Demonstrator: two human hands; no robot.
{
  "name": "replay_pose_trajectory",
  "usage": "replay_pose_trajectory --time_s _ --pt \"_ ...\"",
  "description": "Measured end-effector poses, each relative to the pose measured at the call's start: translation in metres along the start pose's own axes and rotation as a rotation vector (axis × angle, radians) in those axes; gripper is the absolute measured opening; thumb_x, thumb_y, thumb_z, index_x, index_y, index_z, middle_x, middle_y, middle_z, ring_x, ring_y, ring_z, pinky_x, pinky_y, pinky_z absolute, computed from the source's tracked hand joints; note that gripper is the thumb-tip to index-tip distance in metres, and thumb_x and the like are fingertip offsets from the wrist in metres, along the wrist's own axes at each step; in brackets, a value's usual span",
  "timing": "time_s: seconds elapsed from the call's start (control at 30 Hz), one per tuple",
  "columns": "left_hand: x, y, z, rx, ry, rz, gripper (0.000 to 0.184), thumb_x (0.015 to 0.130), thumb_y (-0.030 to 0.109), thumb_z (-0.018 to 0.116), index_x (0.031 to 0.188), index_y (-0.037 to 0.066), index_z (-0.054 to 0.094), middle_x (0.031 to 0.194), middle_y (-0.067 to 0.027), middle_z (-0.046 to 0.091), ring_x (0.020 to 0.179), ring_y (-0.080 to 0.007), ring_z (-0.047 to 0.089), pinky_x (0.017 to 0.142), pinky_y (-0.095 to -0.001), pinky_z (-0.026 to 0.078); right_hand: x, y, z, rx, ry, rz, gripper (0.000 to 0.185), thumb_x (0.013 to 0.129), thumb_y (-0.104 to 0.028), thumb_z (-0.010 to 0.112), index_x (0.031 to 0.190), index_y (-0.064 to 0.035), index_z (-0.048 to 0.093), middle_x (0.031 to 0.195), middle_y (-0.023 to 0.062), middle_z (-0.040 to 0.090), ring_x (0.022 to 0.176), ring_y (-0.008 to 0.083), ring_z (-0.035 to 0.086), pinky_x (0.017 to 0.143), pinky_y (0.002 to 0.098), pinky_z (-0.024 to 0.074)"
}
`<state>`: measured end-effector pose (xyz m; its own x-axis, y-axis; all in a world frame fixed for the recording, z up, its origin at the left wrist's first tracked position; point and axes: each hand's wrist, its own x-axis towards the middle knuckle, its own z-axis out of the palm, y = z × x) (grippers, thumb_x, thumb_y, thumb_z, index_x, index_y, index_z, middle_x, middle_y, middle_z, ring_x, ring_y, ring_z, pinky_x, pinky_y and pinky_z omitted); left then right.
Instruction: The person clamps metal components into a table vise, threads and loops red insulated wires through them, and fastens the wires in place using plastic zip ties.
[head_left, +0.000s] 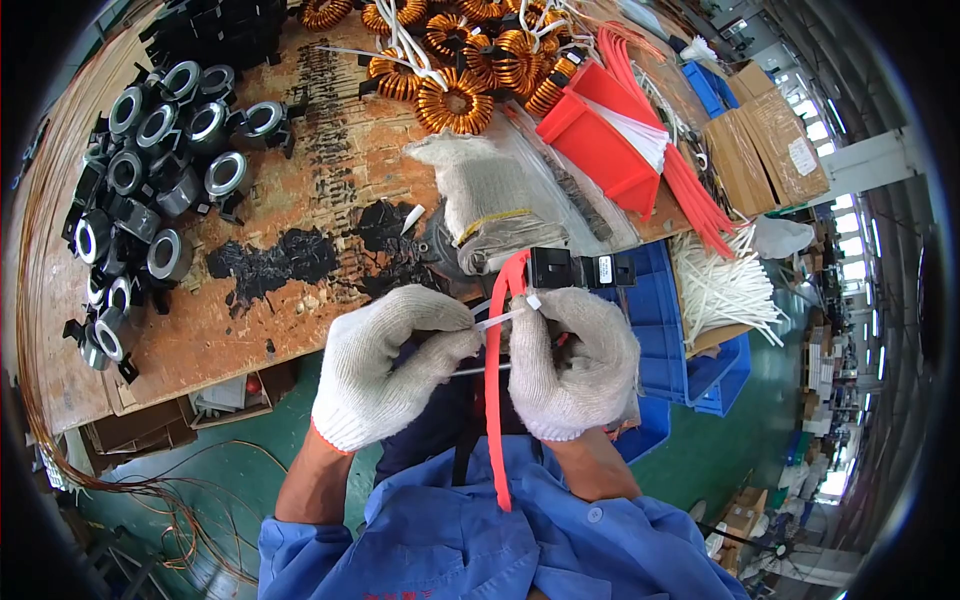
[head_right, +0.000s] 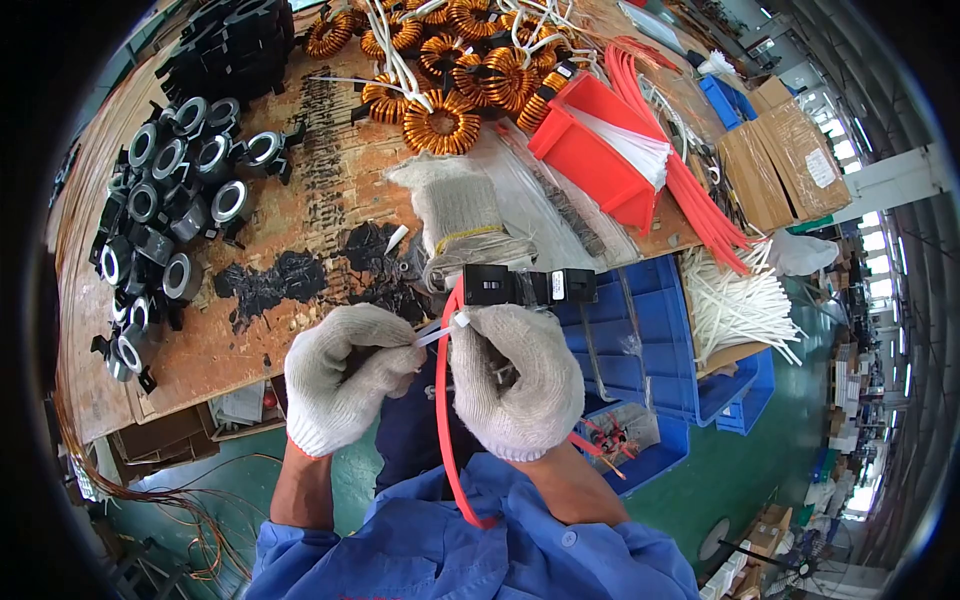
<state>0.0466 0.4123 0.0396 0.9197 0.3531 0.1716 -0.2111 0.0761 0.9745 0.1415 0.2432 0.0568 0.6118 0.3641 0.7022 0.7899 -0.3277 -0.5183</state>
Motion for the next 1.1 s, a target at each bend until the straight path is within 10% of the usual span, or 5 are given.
replay_pose_trajectory --time_s 0.6,1.1 --pt "0.007 0.011 0.017 -0.180 0.064 -0.087 0.016 0.097 -0.005 0.079 0.110 -0.006 0.070 0.091 -0.0109 0.076 0.068 -0.0116 0.067 0.060 -0.0271 0.053 0.009 -0.008 -0.009 0.072 -0.159 0.011 0.021 0.086 0.003 0.085 0.106 -0.0016 0.078 0.102 0.0143 0.078 0.081 0.0310 0.077 0.069 0.0395 0.0611" --pt "-0.001 0.007 0.010 -0.142 -0.012 -0.090 0.014 0.101 0.001 0.079 0.113 -0.003 0.073 0.104 -0.0086 0.079 0.086 -0.0107 0.075 0.076 -0.0277 0.062 0.015 -0.007 -0.010 0.054 -0.118 -0.081 0.025 0.084 0.006 0.086 0.106 -0.0022 0.079 0.101 0.0118 0.079 0.082 0.0258 0.076 0.071 0.0353 0.0605"
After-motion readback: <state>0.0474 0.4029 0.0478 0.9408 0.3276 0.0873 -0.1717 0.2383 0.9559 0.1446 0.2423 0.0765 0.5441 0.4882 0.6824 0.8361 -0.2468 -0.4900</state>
